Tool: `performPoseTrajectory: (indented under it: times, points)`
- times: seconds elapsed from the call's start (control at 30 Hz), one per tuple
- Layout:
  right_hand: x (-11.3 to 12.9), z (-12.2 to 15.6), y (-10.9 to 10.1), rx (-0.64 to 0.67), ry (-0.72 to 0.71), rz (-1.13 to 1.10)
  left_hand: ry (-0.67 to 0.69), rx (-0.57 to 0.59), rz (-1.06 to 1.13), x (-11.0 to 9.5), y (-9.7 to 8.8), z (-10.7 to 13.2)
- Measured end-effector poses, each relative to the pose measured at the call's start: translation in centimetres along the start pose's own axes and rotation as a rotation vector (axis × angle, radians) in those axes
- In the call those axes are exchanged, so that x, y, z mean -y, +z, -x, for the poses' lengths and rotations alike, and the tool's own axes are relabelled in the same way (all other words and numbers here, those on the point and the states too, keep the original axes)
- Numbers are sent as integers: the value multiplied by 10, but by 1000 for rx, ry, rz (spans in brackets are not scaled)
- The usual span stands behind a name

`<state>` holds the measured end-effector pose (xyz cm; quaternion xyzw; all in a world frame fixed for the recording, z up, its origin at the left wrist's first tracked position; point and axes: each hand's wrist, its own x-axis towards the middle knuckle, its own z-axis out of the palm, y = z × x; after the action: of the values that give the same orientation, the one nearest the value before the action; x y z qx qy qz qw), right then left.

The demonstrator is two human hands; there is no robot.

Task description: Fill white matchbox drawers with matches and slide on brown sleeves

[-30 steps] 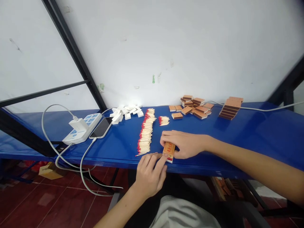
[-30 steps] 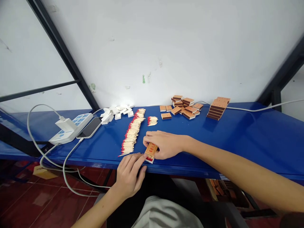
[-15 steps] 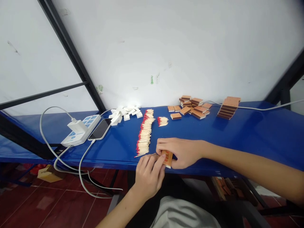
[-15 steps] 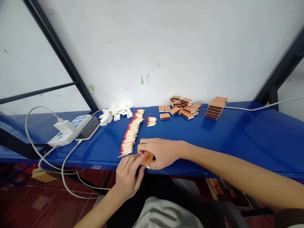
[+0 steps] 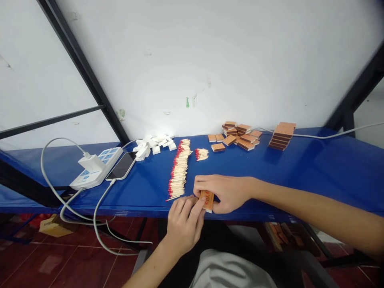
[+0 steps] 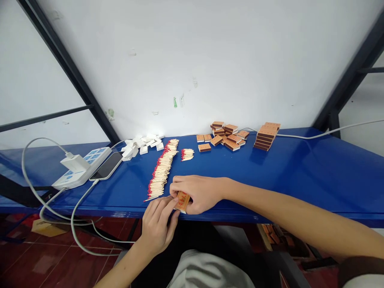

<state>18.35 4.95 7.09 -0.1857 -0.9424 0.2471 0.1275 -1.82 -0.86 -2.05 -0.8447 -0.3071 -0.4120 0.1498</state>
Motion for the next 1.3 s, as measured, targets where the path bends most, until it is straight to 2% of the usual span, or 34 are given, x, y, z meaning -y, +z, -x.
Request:
performPoseTrajectory:
  times: [0.3, 0.77, 1.07, 1.17, 1.3]
  points:
    - [0, -1, 1, -4, -15, 2, 6, -10, -16, 0, 0, -1]
    - [0, 0, -3, 35, 43, -9, -1, 0, -39, -1, 0, -2]
    - [-1, 1, -1, 25, 13, 16, 6, -4, -37, 0, 1, 0]
    - [-1, 3, -6, 46, 60, 75, -2, 4, -44, -1, 0, -1]
    - [-8, 11, -22, 51, 134, 151, 1, 7, -24, -1, -2, -2]
